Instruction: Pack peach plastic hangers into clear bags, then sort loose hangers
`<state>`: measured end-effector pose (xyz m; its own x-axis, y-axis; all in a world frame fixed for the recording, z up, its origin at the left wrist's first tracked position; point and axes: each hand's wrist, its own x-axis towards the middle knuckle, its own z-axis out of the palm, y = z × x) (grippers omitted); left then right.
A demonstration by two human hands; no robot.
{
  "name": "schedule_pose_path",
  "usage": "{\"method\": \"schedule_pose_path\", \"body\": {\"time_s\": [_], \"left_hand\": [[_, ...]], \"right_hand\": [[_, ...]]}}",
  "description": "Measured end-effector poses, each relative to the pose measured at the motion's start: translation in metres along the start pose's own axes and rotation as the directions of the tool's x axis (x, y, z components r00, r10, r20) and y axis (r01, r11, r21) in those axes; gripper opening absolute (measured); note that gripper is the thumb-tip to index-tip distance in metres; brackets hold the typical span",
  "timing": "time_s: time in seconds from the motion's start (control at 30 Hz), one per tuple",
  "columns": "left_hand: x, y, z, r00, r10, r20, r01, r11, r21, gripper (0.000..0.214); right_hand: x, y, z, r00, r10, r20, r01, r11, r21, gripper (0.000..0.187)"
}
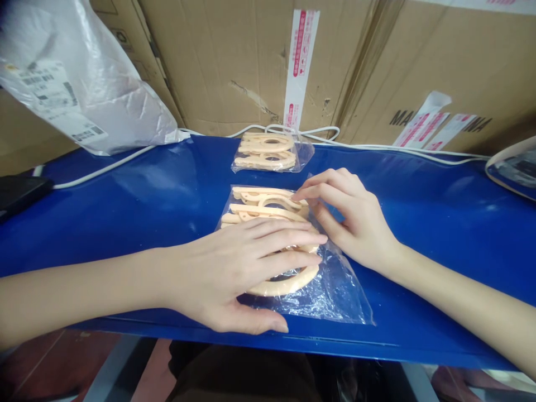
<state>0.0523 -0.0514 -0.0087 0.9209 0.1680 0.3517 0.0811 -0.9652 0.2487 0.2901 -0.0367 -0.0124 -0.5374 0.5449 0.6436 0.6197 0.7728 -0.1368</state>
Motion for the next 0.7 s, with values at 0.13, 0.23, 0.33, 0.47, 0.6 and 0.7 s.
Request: {"method": "schedule_pose_path", "body": {"time_s": [0.13, 0.23, 0.33, 0.47, 0.6, 0.7], "left_hand": [[-0.001, 0.001, 0.0, 0.999, -0.024, 0.032, 0.023, 0.999, 0.031, 0.067], [-0.001, 0.002, 0.0, 0.999, -0.033, 0.039, 0.031, 0.999, 0.036, 0.07], [-0.001, 0.002, -0.001, 0.999, -0.035, 0.035, 0.033, 0.999, 0.032, 0.07], [0.0, 0.002, -0.001, 0.999, -0.031, 0.027, 0.031, 0.999, 0.031, 0.067], [0.0, 0.003, -0.001, 1.0, -0.017, 0.004, 0.017, 1.0, 0.024, 0.069], [-0.001, 0.003, -0.001, 1.0, -0.016, -0.007, 0.016, 1.0, 0.017, 0.068]], "right_hand": [[-0.003, -0.003, 0.002, 0.995, 0.081, -0.052, -0.08, 0.997, 0.023, 0.015], [-0.009, -0.005, 0.003, 0.981, 0.188, -0.042, -0.183, 0.978, 0.105, 0.022], [-0.011, -0.006, 0.001, 0.976, 0.216, -0.011, -0.212, 0.968, 0.138, 0.021], [-0.009, -0.007, -0.003, 0.965, 0.262, -0.016, -0.255, 0.951, 0.173, 0.016], [-0.005, -0.005, -0.003, 0.924, 0.382, 0.026, -0.354, 0.829, 0.433, 0.017], [-0.003, -0.005, -0.002, 0.919, 0.393, 0.034, -0.353, 0.779, 0.518, 0.015]]}}
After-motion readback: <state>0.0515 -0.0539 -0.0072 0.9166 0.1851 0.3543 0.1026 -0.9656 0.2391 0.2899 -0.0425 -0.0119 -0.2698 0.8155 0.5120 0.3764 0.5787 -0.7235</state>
